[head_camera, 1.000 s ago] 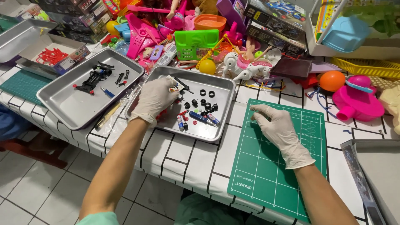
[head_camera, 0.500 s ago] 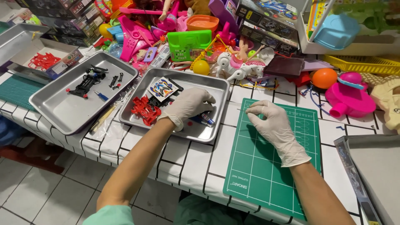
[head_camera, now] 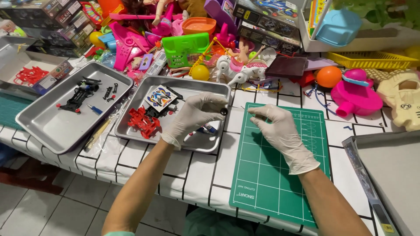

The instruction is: The person puts on gloves, unboxes a miniature car kit, and assembles the various small components of the toy car on a cutting mat.

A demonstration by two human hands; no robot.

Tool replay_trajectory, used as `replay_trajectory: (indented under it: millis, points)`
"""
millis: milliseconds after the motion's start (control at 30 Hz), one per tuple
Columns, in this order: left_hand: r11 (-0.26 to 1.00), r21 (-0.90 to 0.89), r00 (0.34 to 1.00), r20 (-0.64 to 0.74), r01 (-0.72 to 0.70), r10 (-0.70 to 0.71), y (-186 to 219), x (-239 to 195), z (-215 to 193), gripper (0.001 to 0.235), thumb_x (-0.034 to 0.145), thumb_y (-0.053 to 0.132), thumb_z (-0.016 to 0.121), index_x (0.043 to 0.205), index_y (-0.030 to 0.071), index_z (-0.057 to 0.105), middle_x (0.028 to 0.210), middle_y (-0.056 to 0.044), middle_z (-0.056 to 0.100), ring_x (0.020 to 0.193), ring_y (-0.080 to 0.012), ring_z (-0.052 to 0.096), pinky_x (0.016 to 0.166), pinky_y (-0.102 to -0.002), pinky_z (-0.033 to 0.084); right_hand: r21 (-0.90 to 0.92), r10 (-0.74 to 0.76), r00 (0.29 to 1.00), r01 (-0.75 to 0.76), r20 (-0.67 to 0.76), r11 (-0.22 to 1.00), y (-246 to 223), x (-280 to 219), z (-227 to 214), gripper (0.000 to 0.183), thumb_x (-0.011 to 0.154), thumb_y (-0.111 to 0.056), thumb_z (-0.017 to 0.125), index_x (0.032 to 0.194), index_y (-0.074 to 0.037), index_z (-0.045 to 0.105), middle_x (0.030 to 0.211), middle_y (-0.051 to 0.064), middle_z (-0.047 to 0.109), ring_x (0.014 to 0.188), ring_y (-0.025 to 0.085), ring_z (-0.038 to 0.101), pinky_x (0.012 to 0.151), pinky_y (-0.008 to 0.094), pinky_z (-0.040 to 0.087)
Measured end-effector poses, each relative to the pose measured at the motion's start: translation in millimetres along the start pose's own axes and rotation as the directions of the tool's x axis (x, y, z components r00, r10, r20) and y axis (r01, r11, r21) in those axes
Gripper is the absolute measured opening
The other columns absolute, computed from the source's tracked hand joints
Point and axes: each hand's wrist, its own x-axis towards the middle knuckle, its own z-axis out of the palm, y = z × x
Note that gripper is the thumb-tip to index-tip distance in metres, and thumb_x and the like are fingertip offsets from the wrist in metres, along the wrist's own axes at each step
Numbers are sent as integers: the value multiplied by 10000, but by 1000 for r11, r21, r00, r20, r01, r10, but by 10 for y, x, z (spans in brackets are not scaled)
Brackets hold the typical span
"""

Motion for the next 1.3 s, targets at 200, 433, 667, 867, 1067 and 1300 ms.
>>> replay_trajectory:
  millis: [200, 433, 667, 867, 1067, 1300]
  points:
    - [961, -273, 999, 16, -33, 39, 251, 168, 289, 470, 640, 16, 968, 1058, 108, 775, 864, -67, 765, 779, -106, 740, 772, -223, 635, 42, -14, 990, 20, -140, 999, -228, 10, -244, 234, 873, 0, 792, 1021, -180, 818, 939, 1, 768, 822, 119, 706, 728, 232, 545]
    - [925, -380, 998, -59, -34, 13, 292, 282, 656, 369, 740, -29, 888, 1083, 41, 770, 961, -143, 791, 883, -161, 758, 817, -282, 648, 110, 143, 966, -122, -214, 986, -339, 47, -322, 160, 892, -43, 787, 1006, -151, 819, 841, 16, 776, 817, 90, 691, 810, 283, 565]
    - [884, -466, 991, -134, -44, -21, 385, 132, 518, 332, 811, -26, 826, 1130, 51, 773, 1036, -128, 784, 933, -137, 739, 853, -300, 637, 115, 60, 975, -36, -213, 993, -436, 11, -298, 121, 954, -18, 700, 984, -94, 789, 785, 65, 777, 791, 141, 731, 830, 328, 572]
    - [816, -574, 992, -39, 74, -117, 388, 93, 538, 316, 869, -42, 757, 1182, -2, 749, 997, -165, 784, 856, -159, 733, 814, -262, 618, 54, -71, 985, 81, -157, 995, -595, -59, -230, 196, 927, -1, 693, 1053, -105, 800, 785, 60, 784, 752, 148, 756, 781, 327, 598]
    - [788, -610, 994, 6, 88, -107, 349, 65, 543, 322, 852, -13, 775, 1172, -10, 745, 988, -169, 782, 873, -166, 737, 815, -266, 611, -36, -207, 965, 204, -160, 978, -555, -79, -213, 180, 905, 6, 702, 974, -122, 810, 667, 14, 720, 592, 148, 663, 669, 277, 558]
    - [788, -612, 998, 10, 60, -68, 297, 69, 520, 311, 863, 14, 776, 1170, -18, 744, 978, -178, 777, 881, -172, 725, 825, -278, 605, -85, -284, 946, 273, -158, 958, -568, -68, -228, 179, 908, 10, 696, 976, -113, 807, 662, 15, 707, 546, 170, 643, 630, 287, 553]
